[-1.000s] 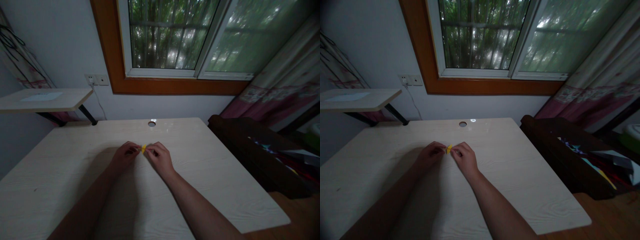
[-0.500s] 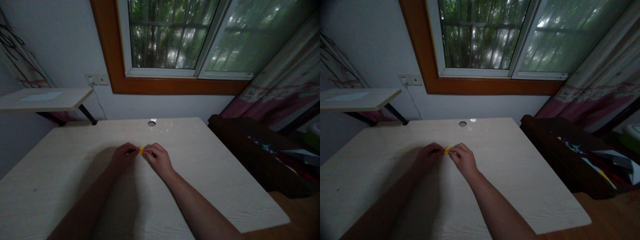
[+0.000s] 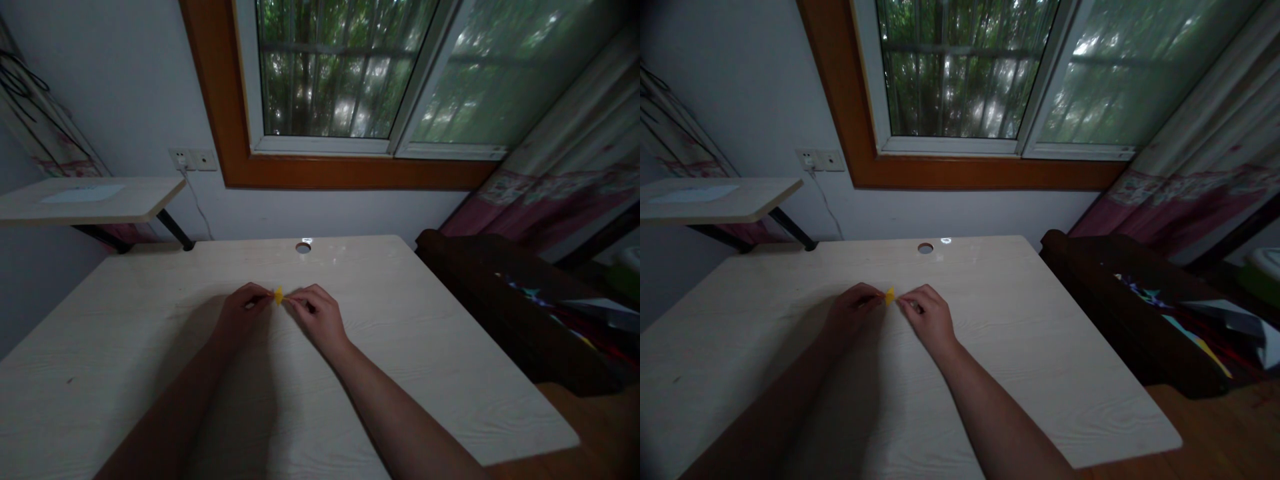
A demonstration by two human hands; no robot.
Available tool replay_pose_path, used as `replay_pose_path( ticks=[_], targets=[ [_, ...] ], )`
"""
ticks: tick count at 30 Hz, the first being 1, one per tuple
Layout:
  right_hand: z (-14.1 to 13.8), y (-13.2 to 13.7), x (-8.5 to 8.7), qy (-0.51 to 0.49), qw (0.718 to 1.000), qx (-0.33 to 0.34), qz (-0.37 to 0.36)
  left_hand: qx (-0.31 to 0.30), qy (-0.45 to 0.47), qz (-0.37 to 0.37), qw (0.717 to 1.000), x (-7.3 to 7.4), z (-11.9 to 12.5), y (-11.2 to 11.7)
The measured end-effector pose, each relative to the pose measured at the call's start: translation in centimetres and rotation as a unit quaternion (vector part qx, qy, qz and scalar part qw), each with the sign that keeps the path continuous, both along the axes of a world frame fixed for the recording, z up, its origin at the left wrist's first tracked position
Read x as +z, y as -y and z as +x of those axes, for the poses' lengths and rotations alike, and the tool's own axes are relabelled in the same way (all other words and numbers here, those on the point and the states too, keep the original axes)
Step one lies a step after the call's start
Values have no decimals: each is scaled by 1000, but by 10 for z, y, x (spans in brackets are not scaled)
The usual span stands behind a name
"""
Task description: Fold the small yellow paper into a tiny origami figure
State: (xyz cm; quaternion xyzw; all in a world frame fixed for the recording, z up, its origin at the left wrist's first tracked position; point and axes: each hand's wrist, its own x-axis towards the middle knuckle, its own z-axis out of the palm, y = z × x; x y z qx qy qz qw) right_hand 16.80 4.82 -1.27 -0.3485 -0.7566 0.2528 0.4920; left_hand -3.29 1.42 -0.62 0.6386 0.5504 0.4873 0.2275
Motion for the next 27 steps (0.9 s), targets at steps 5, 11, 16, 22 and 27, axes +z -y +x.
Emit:
replay_pose_path(
  ticks=[5, 11, 16, 22, 27],
  targets=[
    [0, 1, 2, -6, 1000, -6, 8, 11, 30, -2, 999, -7, 1, -3],
    [3, 4, 10, -22, 999, -39, 13, 24, 40, -16, 999, -14, -2, -8],
    [5, 6, 13, -57, 995, -83, 14, 23, 30, -25, 999, -12, -2, -7],
    [7, 4, 13, -77, 991, -109, -2, 17, 9, -23, 1000, -15, -3, -8],
    [6, 2, 11, -78, 992, -102, -13, 6, 12, -20, 1000, -15, -4, -8]
  ],
)
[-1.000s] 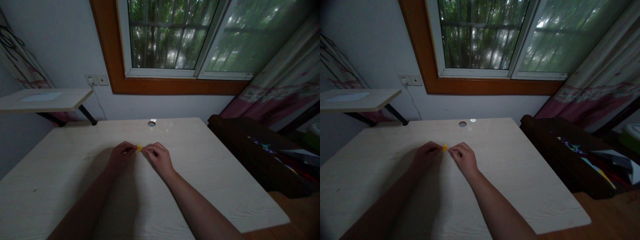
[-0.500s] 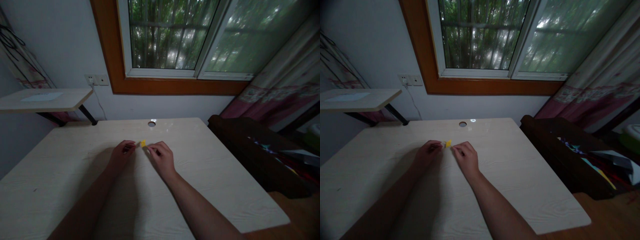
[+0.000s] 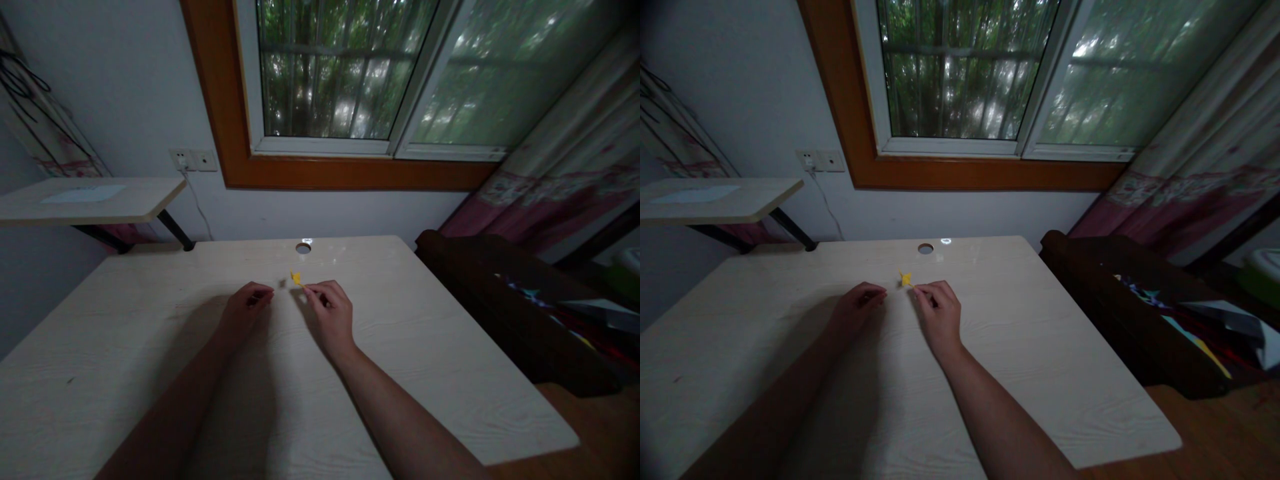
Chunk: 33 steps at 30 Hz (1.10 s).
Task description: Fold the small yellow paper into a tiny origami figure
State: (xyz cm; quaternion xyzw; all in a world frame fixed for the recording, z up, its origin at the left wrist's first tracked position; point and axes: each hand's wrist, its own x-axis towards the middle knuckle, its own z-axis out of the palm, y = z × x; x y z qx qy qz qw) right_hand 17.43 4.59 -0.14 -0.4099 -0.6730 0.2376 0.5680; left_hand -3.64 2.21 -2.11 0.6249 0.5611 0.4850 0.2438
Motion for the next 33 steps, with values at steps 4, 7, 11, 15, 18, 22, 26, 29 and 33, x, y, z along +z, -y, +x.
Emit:
replay_pose_path(
  ticks=[4, 7, 11, 15, 18, 22, 26, 29, 33],
  targets=[
    [0, -1, 0, 14, 1000, 13, 5, 1, 2, -18, 1000, 2, 1, 0],
    [1, -1, 1, 38, 999, 30, 19, 15, 8, -35, 999, 4, 1, 0],
    [2, 0, 1, 95, 992, 70, 47, 46, 34, -55, 997, 8, 1, 0],
    [2, 2, 0, 144, 983, 83, 76, 109, 50, -71, 990, 8, -3, -2],
    [3, 3, -2, 171, 976, 89, 99, 141, 82, -64, 984, 6, -7, -3],
    [4, 3, -4, 200, 968, 100, 113, 156, 130, -55, 978, 3, -10, -5],
    [4, 3, -4, 207, 967, 98, 110, 153, 140, -48, 977, 2, -10, -5],
    [3, 3, -2, 211, 967, 96, 104, 147, 124, -35, 981, 4, -9, -4],
    [3, 3, -1, 212, 967, 97, 105, 93, 40, 49, 994, 9, -5, 0]
  ],
)
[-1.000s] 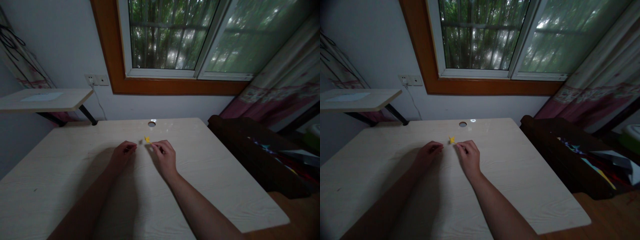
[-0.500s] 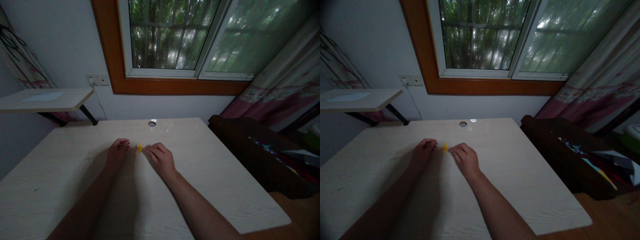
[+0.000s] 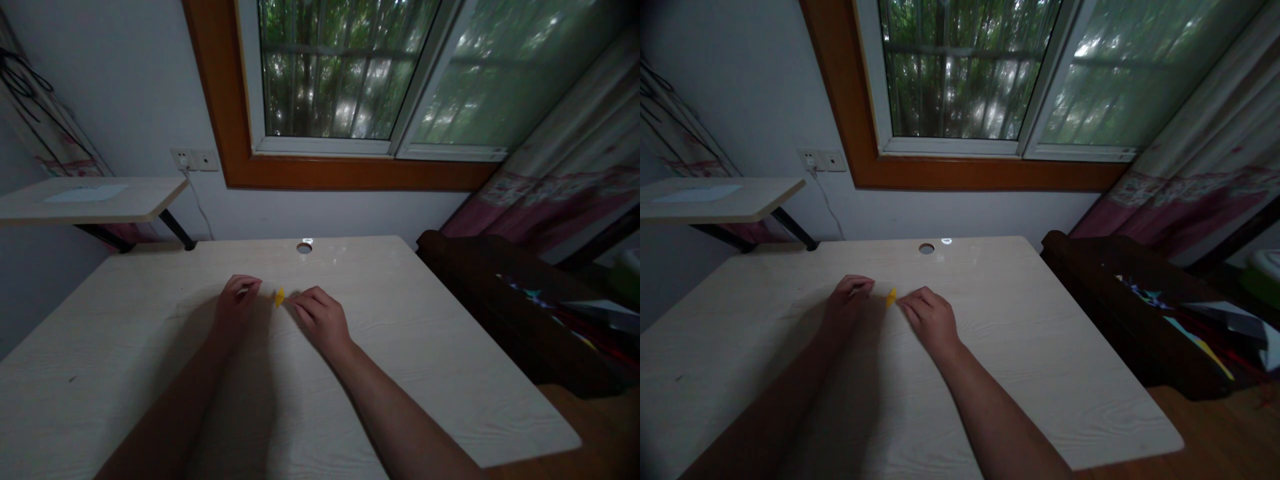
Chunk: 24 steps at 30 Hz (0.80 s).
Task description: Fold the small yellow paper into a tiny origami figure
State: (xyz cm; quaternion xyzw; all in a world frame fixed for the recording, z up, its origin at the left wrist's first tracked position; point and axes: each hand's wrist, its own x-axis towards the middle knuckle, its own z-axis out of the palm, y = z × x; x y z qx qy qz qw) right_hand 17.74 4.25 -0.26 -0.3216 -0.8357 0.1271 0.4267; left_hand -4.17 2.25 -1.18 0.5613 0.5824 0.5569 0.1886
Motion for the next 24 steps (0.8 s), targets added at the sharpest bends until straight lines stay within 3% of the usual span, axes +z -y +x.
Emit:
replay_pose_path(
  ticks=[4, 7, 24],
  targets=[
    [0, 0, -1, 7, 1000, -6, 2, -98, -44, 56, 993, 3, 6, 4],
    [0, 0, -2, 11, 1000, -4, -1, -128, -73, 59, 987, 1, 9, 4],
    [-3, 1, 1, -44, 999, 15, -25, -137, -109, 35, 984, -3, 11, 4]
  ],
)
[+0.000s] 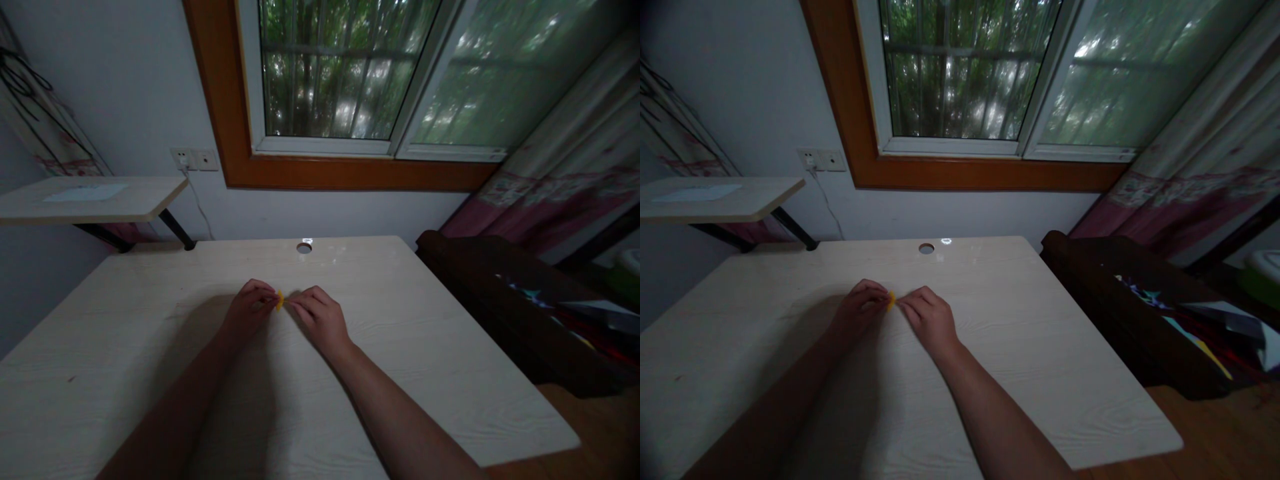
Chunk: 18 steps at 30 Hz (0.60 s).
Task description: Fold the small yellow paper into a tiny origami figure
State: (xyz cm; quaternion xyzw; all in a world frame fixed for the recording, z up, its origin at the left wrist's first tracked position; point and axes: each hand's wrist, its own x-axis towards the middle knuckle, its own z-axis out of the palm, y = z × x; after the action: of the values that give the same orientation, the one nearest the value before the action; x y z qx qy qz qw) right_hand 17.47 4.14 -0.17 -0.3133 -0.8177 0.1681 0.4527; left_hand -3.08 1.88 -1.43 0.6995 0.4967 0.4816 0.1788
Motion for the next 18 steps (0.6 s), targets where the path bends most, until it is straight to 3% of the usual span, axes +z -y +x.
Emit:
replay_pose_path(
  ticks=[8, 18],
  targets=[
    [-1, -3, -4, -32, 998, 17, -48, -19, -7, 12, 1000, 6, 3, 3],
    [-2, -4, -8, -19, 997, 45, -56, -18, -39, 20, 999, 3, 5, 3]
  ],
)
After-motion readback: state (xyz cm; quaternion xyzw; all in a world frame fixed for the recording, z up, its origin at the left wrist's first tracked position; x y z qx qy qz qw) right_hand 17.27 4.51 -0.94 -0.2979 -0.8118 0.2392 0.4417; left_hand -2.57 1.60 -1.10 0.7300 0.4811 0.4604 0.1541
